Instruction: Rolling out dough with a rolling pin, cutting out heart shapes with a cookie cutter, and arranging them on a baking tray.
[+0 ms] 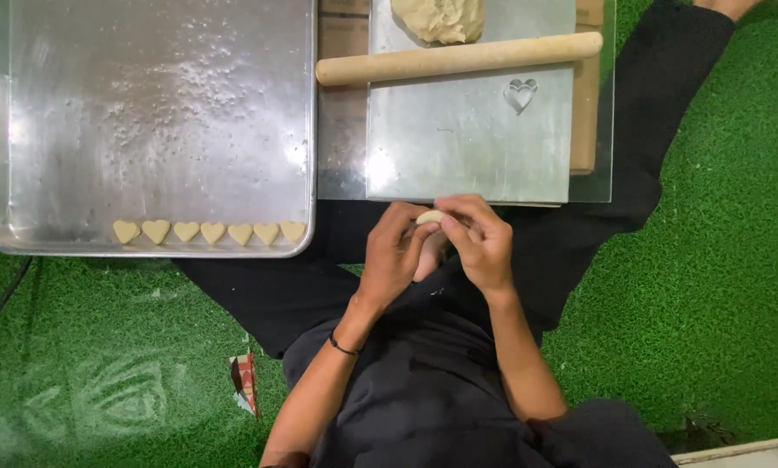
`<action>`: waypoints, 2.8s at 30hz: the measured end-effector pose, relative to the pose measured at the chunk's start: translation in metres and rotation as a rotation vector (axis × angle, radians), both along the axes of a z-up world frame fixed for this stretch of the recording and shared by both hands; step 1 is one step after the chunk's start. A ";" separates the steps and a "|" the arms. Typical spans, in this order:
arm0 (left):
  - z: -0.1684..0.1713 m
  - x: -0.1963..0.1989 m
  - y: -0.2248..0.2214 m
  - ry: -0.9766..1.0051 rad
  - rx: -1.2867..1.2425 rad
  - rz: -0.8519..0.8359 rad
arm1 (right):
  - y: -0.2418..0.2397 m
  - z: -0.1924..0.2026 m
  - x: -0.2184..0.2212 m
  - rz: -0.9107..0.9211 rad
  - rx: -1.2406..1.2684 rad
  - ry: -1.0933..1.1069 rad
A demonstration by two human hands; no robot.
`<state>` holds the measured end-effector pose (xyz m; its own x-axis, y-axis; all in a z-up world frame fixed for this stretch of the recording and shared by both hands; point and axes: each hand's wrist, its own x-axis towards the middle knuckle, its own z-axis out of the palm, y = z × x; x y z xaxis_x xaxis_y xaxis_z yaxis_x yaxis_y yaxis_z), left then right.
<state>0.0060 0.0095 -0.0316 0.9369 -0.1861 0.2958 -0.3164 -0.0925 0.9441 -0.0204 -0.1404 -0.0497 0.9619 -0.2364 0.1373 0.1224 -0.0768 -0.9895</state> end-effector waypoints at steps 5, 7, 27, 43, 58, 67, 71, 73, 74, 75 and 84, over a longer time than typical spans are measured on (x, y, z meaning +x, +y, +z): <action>-0.001 -0.005 -0.005 0.067 -0.043 -0.062 | -0.003 -0.014 -0.003 -0.071 -0.066 0.012; -0.006 -0.004 -0.004 0.080 -0.052 -0.045 | -0.001 -0.018 -0.007 -0.079 -0.076 0.021; -0.009 0.000 0.002 0.170 -0.026 -0.086 | -0.075 0.022 0.089 -0.228 -0.678 -0.091; -0.003 0.036 -0.016 0.090 0.179 -0.165 | -0.151 -0.011 0.210 -0.266 -0.820 -0.213; -0.028 0.105 -0.033 -0.139 0.216 -0.043 | -0.038 -0.005 0.055 0.063 -0.946 -0.211; -0.031 0.109 -0.032 -0.075 0.178 -0.017 | -0.032 -0.016 0.052 0.174 -1.100 -0.082; -0.031 0.110 -0.031 -0.054 0.169 -0.028 | -0.035 -0.010 0.053 0.232 -1.109 -0.035; -0.029 0.109 -0.031 -0.051 0.167 -0.025 | -0.043 -0.018 0.061 0.152 -1.044 -0.093; -0.029 0.109 -0.030 -0.050 0.164 -0.020 | -0.047 -0.022 0.065 0.073 -0.977 -0.153; -0.028 0.109 -0.031 -0.050 0.164 -0.017 | -0.047 -0.016 0.067 0.076 -0.978 -0.154; -0.023 0.106 -0.031 -0.020 0.153 -0.028 | -0.068 -0.003 0.085 0.019 -0.467 0.159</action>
<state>0.1118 -0.0211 -0.0549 0.9251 -0.2562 0.2804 -0.3394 -0.2260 0.9131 0.0641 -0.2081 -0.0528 0.9832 -0.1663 0.0755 -0.0215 -0.5157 -0.8565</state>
